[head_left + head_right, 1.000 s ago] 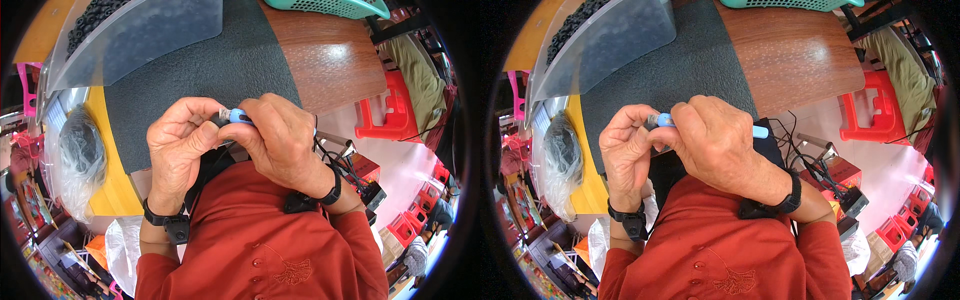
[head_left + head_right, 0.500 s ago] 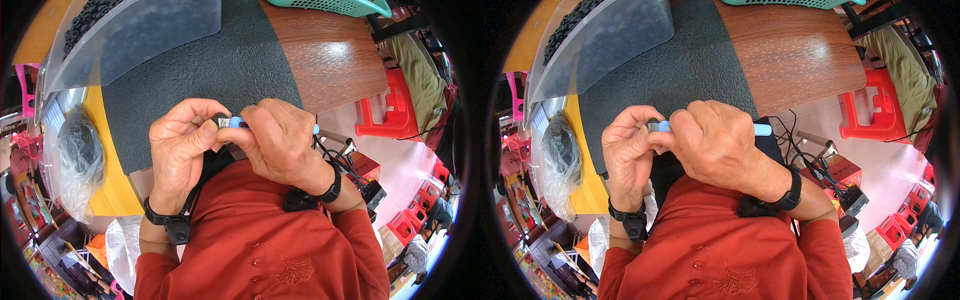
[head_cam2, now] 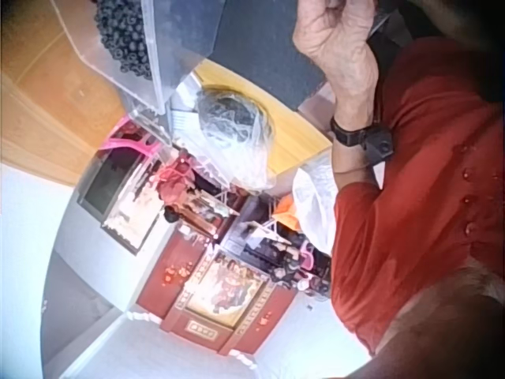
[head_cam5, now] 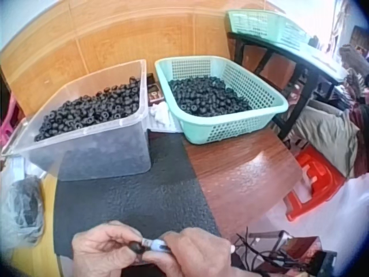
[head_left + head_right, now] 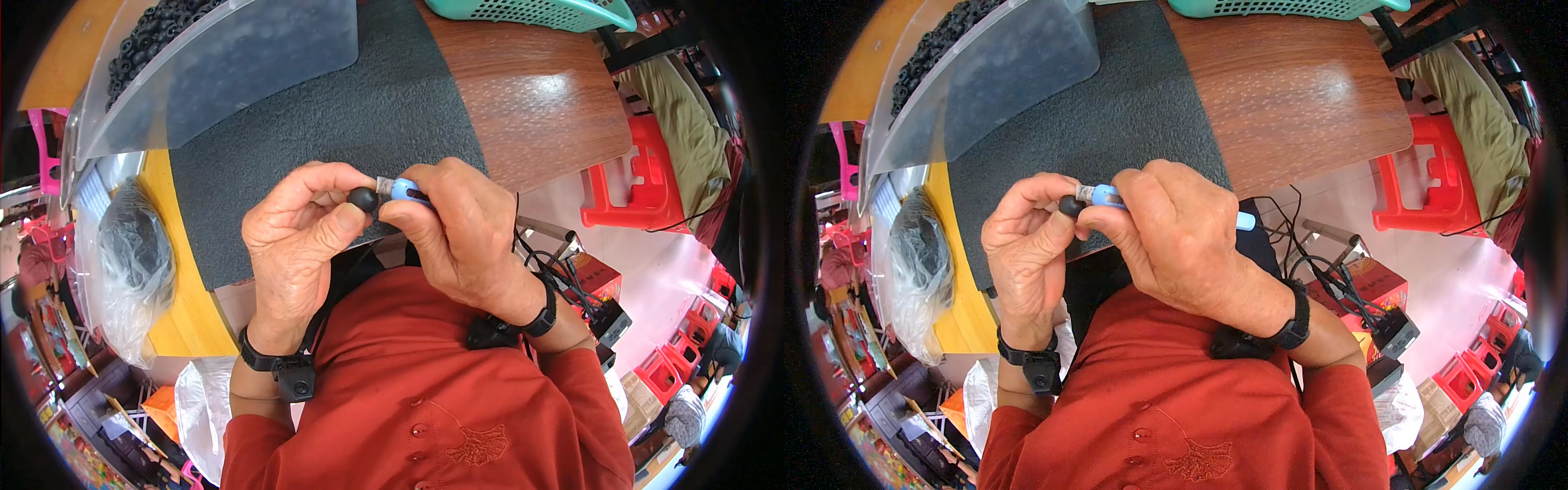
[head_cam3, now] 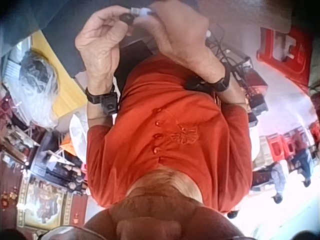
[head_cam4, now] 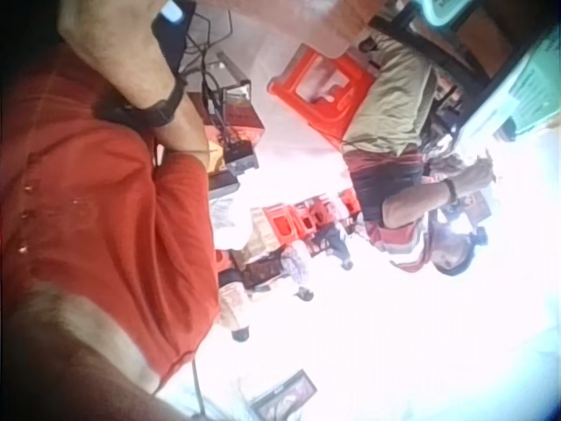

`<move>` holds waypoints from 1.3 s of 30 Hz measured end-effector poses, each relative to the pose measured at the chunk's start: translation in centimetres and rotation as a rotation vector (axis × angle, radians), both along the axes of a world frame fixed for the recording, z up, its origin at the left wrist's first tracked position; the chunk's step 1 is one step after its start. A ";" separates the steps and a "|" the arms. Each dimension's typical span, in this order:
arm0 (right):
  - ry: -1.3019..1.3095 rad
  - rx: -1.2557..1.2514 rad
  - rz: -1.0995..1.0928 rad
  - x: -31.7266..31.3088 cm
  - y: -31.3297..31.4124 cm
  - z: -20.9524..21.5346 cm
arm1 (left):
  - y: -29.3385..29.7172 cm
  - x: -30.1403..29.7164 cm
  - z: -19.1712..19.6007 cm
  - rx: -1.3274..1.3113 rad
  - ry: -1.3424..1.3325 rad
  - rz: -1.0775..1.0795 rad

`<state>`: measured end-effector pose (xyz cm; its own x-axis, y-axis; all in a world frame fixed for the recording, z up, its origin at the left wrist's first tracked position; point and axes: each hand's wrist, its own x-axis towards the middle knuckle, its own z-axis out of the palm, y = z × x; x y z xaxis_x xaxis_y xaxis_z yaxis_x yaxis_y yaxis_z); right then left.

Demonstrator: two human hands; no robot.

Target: Trimming excess rubber material from shoe components using a utility knife.

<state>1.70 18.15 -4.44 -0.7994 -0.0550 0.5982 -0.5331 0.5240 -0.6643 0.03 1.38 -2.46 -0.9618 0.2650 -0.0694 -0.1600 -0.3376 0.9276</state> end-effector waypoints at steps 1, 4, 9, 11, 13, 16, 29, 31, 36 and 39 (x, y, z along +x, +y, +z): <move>0.008 0.000 0.000 0.0 0.0 0.1 | 0.1 0.0 0.1 0.000 0.008 0.000; 0.005 -0.006 0.015 -0.1 0.2 0.7 | 0.5 0.1 0.9 -0.106 0.037 -0.019; -0.124 -0.118 0.005 0.8 0.6 0.8 | 0.6 0.1 0.7 -0.327 0.255 -0.057; -0.161 -0.199 -0.023 1.1 0.8 0.7 | 0.9 0.1 1.4 -0.359 0.270 -0.086; -0.146 -0.232 -0.049 1.3 1.0 0.5 | 1.0 -0.2 2.4 -0.402 0.327 -0.112; -0.208 -0.269 -0.081 1.3 1.2 0.3 | 1.6 -1.9 4.7 -0.507 0.475 -0.115; -0.233 -0.181 -0.059 2.0 1.3 -0.1 | 8.9 -16.6 12.5 -0.746 1.110 0.183; -0.207 -0.176 -0.045 1.8 1.2 -0.2 | 5.7 -17.2 13.2 -0.836 1.075 0.116; -0.207 -0.123 -0.029 1.5 0.8 -0.1 | 0.9 -18.9 11.5 -1.132 0.752 -0.157; -0.223 -0.099 -0.022 1.5 0.8 -0.1 | -0.2 -19.0 10.6 -1.226 0.774 -0.263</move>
<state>3.23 18.98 -4.53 -0.9126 0.0140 0.4087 -0.3570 0.4603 -0.8128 -19.01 1.23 8.15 -0.7978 0.5902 0.1232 0.5669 0.6646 0.4868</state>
